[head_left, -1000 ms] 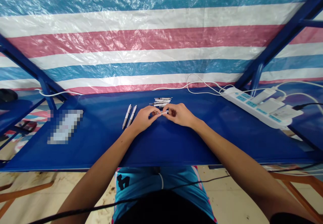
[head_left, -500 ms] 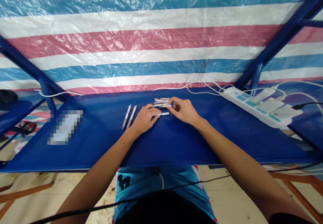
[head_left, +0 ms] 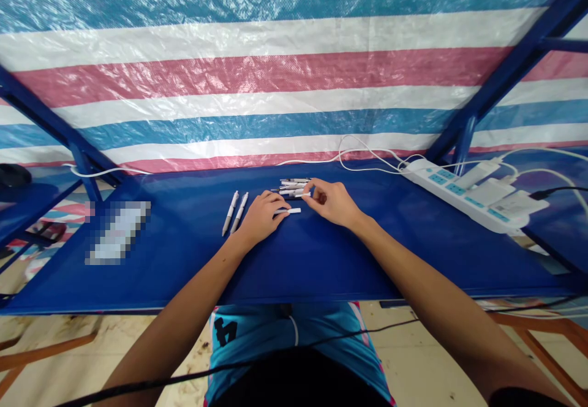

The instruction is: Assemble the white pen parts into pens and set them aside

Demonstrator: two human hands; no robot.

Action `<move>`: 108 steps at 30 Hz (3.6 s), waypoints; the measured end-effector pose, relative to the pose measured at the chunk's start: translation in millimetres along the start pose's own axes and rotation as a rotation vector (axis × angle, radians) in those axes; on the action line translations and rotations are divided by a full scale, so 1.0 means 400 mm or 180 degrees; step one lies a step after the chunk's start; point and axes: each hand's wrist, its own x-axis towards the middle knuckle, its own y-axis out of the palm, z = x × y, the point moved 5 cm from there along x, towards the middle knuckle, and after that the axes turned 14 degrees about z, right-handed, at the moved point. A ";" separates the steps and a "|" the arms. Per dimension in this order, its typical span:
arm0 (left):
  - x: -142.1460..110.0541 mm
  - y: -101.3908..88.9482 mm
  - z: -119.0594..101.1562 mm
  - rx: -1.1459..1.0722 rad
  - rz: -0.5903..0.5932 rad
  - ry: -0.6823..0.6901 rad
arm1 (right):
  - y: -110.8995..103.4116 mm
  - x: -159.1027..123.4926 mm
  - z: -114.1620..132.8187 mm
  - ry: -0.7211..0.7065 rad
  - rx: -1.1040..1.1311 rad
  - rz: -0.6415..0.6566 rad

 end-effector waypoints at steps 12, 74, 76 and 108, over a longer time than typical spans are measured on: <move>-0.014 -0.043 0.001 -0.0476 -0.0367 -0.0185 | 0.001 -0.001 -0.006 0.0050 -0.0025 -0.0037; -0.012 -0.030 -0.016 -0.0629 -0.0215 0.0067 | 0.032 0.003 -0.014 0.0177 0.0334 0.0658; -0.013 -0.031 -0.018 -0.0641 -0.0210 0.0086 | 0.031 0.003 -0.016 0.0151 0.0311 0.0649; -0.017 -0.044 -0.022 -0.0708 -0.0391 0.0103 | 0.003 -0.002 -0.012 0.0284 -0.0114 0.0364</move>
